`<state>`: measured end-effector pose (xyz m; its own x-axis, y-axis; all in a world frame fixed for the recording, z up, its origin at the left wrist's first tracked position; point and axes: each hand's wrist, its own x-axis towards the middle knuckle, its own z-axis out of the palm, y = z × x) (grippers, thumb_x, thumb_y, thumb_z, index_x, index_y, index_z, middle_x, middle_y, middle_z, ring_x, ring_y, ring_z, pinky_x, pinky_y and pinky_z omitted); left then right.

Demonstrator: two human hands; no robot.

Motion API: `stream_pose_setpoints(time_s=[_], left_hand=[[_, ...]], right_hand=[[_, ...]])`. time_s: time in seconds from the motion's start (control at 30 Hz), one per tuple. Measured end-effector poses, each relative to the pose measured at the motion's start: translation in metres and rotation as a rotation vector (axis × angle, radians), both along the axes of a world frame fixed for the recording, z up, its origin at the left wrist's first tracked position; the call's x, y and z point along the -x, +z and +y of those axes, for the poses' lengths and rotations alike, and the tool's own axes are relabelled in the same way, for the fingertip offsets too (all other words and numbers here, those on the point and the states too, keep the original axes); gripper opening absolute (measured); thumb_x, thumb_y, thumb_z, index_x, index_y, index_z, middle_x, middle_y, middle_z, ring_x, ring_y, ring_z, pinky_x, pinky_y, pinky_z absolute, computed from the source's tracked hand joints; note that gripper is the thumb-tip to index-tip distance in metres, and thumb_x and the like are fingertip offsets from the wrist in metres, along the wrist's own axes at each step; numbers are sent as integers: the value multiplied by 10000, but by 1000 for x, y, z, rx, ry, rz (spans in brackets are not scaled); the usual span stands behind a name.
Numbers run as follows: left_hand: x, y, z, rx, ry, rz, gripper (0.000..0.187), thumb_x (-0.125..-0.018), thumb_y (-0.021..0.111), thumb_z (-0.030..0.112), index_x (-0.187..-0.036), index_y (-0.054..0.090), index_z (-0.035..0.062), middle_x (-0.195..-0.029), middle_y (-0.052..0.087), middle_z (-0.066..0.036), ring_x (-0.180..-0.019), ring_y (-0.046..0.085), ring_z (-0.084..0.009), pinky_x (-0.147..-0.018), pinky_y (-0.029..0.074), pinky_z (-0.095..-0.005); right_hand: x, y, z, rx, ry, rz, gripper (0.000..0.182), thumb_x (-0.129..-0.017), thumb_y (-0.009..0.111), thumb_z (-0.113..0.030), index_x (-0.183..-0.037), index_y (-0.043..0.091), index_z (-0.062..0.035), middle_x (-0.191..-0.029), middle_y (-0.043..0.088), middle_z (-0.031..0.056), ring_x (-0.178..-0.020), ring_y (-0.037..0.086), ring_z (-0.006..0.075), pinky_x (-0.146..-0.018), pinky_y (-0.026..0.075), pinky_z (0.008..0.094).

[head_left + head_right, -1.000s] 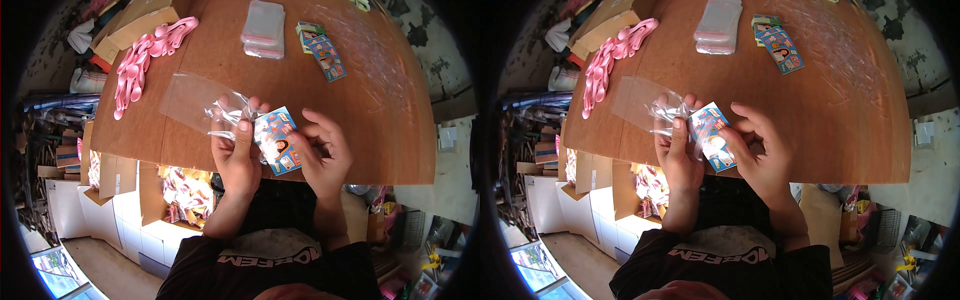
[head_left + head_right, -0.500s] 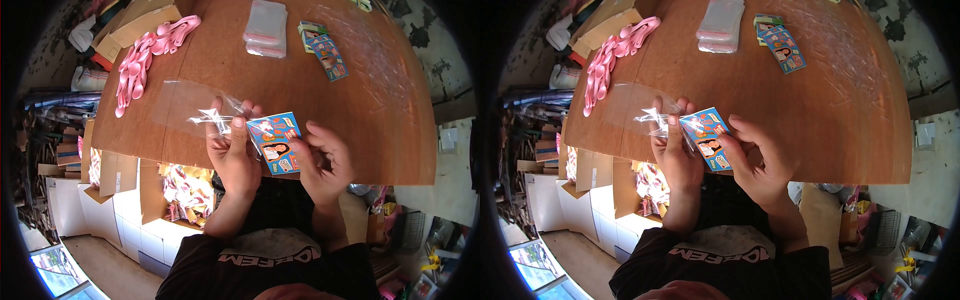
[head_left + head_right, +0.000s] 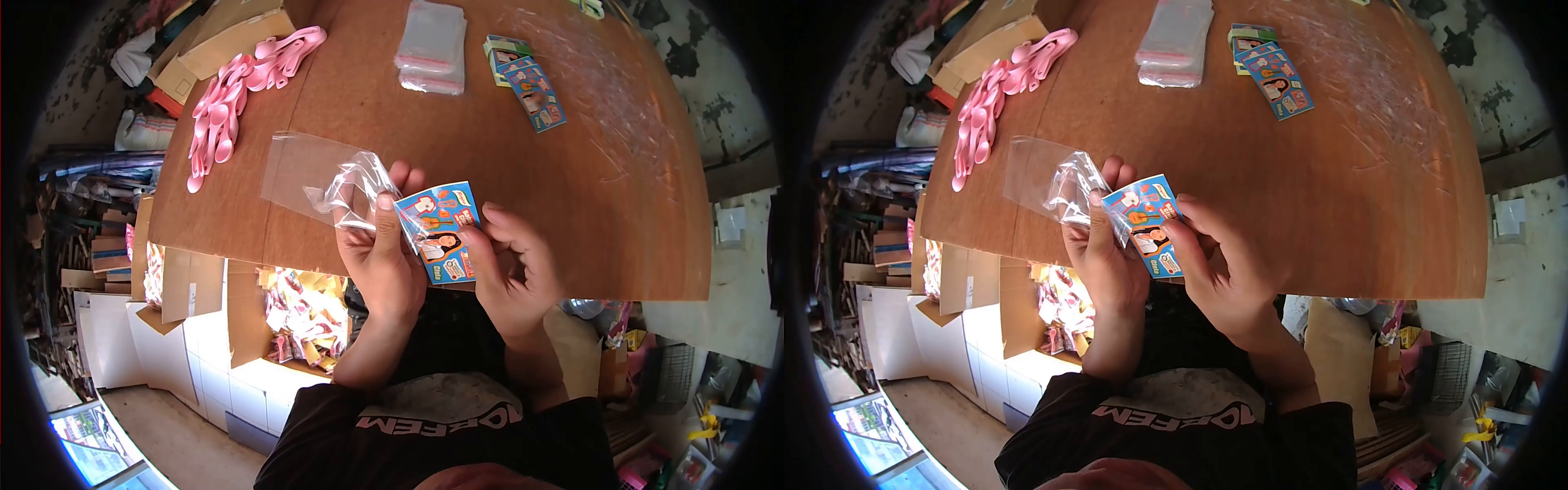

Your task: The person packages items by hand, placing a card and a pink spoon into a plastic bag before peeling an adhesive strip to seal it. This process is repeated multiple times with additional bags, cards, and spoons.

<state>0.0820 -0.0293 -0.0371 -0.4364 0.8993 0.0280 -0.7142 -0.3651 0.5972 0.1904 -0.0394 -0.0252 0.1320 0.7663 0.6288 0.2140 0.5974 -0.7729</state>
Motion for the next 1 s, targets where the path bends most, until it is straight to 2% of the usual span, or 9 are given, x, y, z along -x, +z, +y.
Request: stream_pose_setpoints(time_s=[0.27, 0.37, 0.47, 0.53, 0.63, 0.67, 0.77, 0.9, 1.0], left_hand=[[2, -1, 0, -46, 40, -31, 511, -896, 551, 35, -1345, 306, 44, -1111, 584, -205, -1009, 606, -268, -840, 531, -366], [1, 2, -2, -59, 9, 2, 528, -888, 557, 20, -1351, 305, 42, -1100, 589, -214, -1006, 608, -274, -808, 547, -370], [2, 2, -4, -40, -55, 69, 528, -880, 563, 8, -1346, 318, 40, -1102, 592, -227, -995, 614, -278, -783, 556, -380], [2, 3, -5, -36, -128, 97, 530, -872, 572, -1, -1342, 331, 41, -1112, 591, -239, -963, 628, -279, -787, 550, -380], [4, -2, -4, -83, -190, 95, 529, -872, 571, -6, -1343, 336, 45, -1114, 593, -230, -960, 628, -275, -804, 540, -382], [3, 2, -3, -65, -149, 103, 525, -870, 570, -10, -1340, 344, 48, -1104, 597, -220, -962, 627, -276, -816, 532, -383], [7, -1, 2, -104, -13, 44, 526, -869, 570, -14, -1340, 347, 56, -1088, 602, -206, -972, 624, -281, -820, 529, -384], [6, 1, -3, -59, -72, 105, 559, -858, 581, -25, -1350, 332, 65, -1095, 597, -200, -990, 620, -290, -824, 530, -382], [3, 6, -7, -58, -119, 116, 572, -854, 588, -24, -1353, 319, 51, -1098, 593, -207, -979, 624, -291, -806, 540, -375]], right_hand=[[2, -1, -1, -21, -14, 0, 243, -755, 697, 63, -985, 625, 36, -879, 675, 137, -726, 659, 134, -551, 523, 215], [4, 1, -1, -35, -15, -80, 249, -756, 700, 57, -992, 625, 34, -860, 677, 138, -708, 659, 133, -552, 523, 217], [0, 2, 1, 48, 81, -86, 280, -755, 706, 50, -1019, 617, 26, -820, 675, 119, -691, 650, 116, -553, 514, 215], [-5, 3, 5, 115, 175, -61, 359, -757, 702, 62, -1087, 565, 33, -777, 649, 73, -661, 599, 71, -564, 456, 188], [-10, 6, 9, 227, 200, -21, 318, -782, 692, 25, -1079, 580, 12, -728, 638, 65, -607, 587, 70, -512, 456, 211], [-10, 7, 9, 236, 207, -18, 314, -787, 688, 19, -1079, 576, 5, -716, 631, 54, -584, 567, 62, -508, 443, 204], [-7, 3, 5, 214, 256, -24, 326, -782, 692, 19, -1084, 576, -10, -718, 631, 49, -588, 569, 59, -515, 448, 204], [-7, 0, 6, 116, 234, -71, 362, -771, 702, 20, -1104, 567, -24, -706, 633, 56, -576, 579, 69, -519, 457, 208], [-7, 6, 10, 142, 222, -60, 406, -755, 706, 37, -1128, 554, -12, -690, 628, 57, -579, 587, 72, -528, 463, 205]])
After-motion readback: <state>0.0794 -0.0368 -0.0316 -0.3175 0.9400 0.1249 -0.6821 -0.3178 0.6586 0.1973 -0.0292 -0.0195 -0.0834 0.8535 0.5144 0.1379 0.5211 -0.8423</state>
